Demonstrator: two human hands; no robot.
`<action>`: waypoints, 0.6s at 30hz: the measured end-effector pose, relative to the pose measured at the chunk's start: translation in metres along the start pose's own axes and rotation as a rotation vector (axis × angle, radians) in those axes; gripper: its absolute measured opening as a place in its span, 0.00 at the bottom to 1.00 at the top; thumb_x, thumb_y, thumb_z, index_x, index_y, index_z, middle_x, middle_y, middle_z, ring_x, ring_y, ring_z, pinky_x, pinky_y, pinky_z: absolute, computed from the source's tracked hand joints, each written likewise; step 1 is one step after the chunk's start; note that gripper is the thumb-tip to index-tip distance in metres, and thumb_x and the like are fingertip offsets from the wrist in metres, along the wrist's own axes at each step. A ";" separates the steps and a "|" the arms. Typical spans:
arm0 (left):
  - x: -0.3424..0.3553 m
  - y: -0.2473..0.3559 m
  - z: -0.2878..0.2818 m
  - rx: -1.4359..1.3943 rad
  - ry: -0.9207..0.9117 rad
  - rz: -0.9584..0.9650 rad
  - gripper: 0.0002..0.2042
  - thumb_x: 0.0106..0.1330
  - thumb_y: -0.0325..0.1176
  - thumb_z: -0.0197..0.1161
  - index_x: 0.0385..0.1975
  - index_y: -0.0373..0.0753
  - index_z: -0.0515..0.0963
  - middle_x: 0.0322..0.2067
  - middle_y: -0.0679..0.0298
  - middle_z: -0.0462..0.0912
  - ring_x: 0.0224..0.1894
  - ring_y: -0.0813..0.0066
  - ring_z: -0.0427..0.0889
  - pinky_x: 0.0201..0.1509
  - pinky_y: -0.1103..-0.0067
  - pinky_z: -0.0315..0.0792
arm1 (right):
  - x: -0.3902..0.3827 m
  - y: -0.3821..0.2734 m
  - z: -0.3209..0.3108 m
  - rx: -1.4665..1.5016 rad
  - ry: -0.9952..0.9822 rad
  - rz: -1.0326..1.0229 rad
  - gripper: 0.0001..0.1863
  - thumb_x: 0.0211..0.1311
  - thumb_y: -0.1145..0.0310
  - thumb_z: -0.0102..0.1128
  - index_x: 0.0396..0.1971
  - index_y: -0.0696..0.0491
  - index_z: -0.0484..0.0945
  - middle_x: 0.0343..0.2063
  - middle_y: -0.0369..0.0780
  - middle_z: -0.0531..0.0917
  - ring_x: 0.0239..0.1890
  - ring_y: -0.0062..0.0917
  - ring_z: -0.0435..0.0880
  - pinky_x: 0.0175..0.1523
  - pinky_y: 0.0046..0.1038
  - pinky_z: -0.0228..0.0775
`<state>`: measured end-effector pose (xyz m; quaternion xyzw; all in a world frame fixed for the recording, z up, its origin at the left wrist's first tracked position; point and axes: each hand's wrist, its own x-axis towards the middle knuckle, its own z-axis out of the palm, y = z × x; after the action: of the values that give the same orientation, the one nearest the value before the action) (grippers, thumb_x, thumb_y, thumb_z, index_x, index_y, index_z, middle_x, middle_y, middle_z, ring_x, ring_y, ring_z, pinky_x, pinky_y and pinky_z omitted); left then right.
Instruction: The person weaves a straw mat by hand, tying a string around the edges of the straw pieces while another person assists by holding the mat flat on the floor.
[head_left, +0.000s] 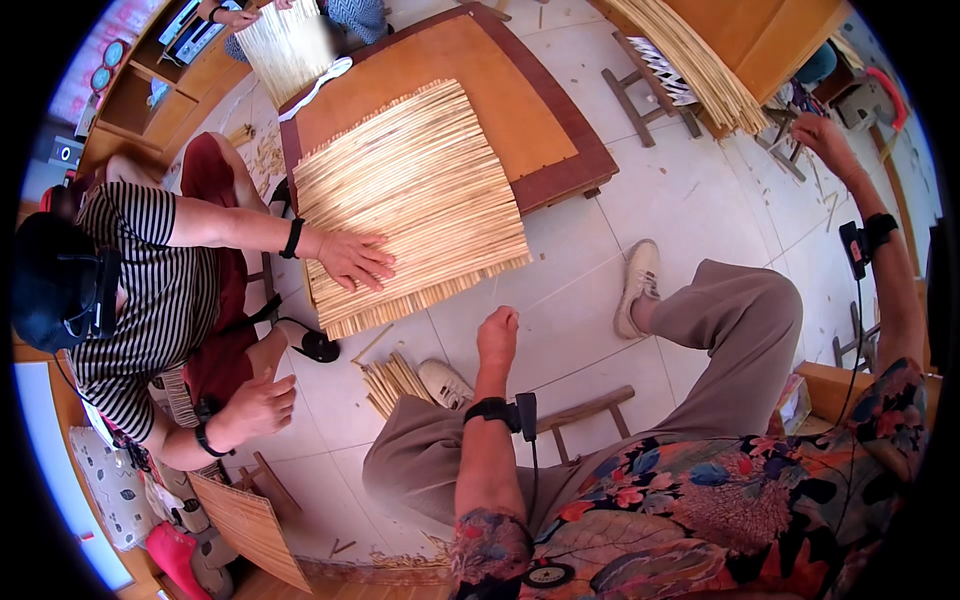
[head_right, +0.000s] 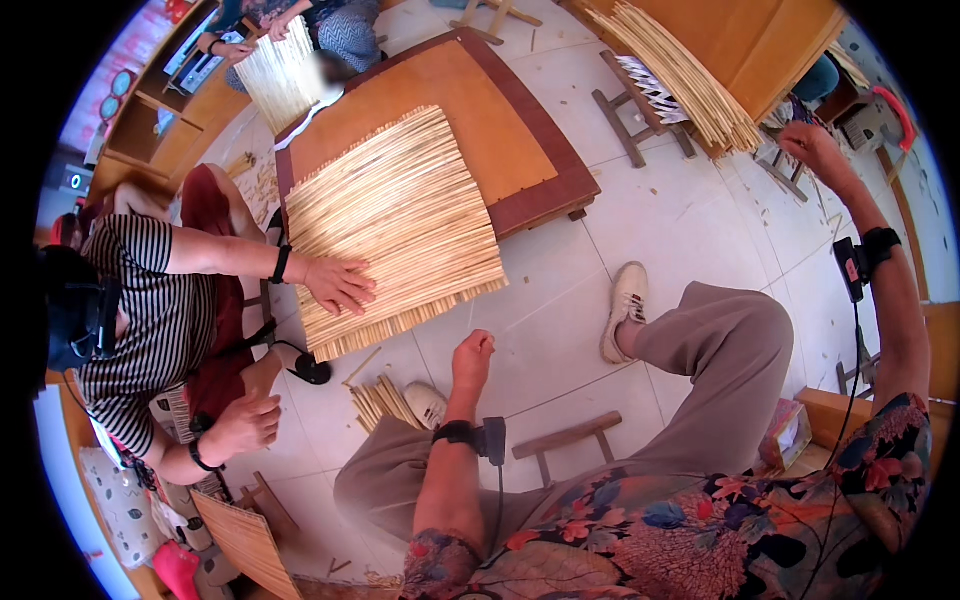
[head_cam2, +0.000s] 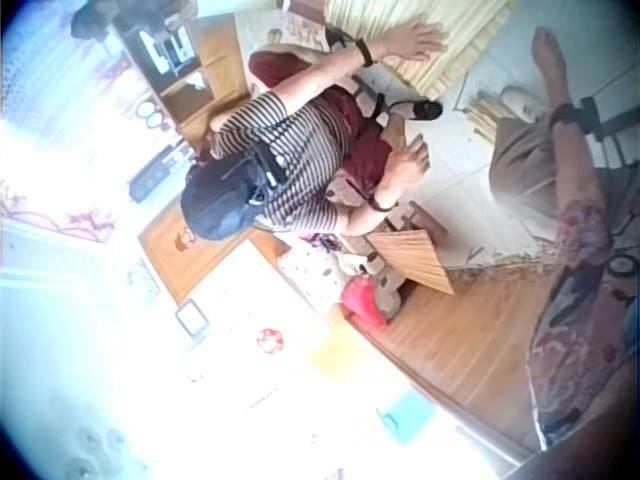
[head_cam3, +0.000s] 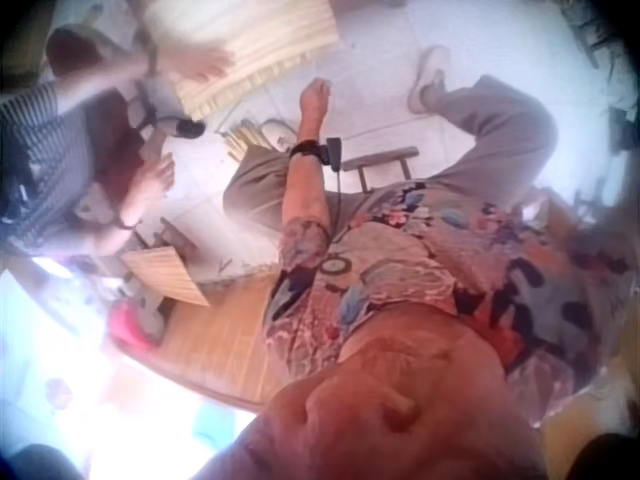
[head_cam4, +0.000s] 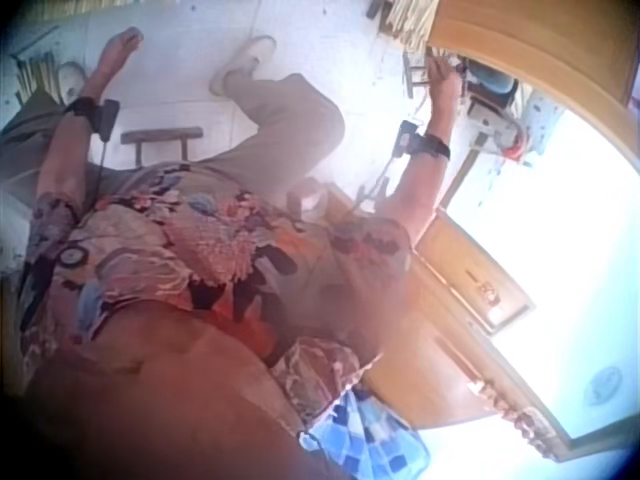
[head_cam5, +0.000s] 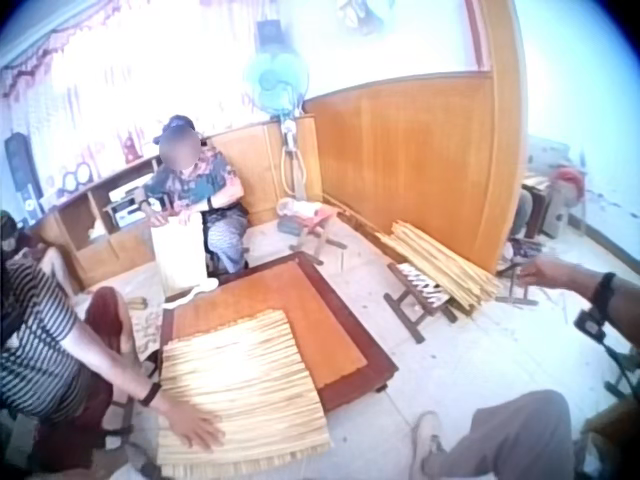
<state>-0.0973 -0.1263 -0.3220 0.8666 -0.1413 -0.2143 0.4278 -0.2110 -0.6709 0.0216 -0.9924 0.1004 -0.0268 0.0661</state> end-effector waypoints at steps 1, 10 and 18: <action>0.001 0.005 0.003 0.164 0.069 0.161 0.06 0.57 0.32 0.57 0.31 0.37 0.75 0.28 0.57 0.78 0.32 0.63 0.77 0.36 0.77 0.70 | 0.002 -0.017 0.002 0.013 -0.026 -0.054 0.05 0.52 0.74 0.56 0.25 0.61 0.72 0.22 0.44 0.74 0.28 0.34 0.74 0.35 0.29 0.66; -0.006 0.175 -0.022 -0.553 -0.084 0.403 0.12 0.60 0.26 0.56 0.44 0.38 0.73 0.43 0.59 0.76 0.47 0.69 0.74 0.38 0.79 0.73 | 0.002 -0.217 0.121 0.184 -0.440 -0.573 0.05 0.52 0.66 0.53 0.27 0.50 0.74 0.25 0.39 0.76 0.30 0.35 0.76 0.33 0.34 0.69; -0.019 0.172 -0.008 -0.728 -0.478 0.013 0.08 0.60 0.28 0.58 0.39 0.40 0.73 0.24 0.70 0.74 0.20 0.88 0.66 0.20 0.89 0.62 | 0.001 -0.262 0.159 0.322 -0.497 -0.519 0.04 0.50 0.65 0.57 0.25 0.48 0.77 0.25 0.35 0.77 0.28 0.32 0.77 0.32 0.31 0.70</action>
<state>-0.1206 -0.2153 -0.1747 0.5845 -0.1569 -0.4419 0.6621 -0.1484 -0.3965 -0.1000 -0.9379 -0.1783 0.1832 0.2344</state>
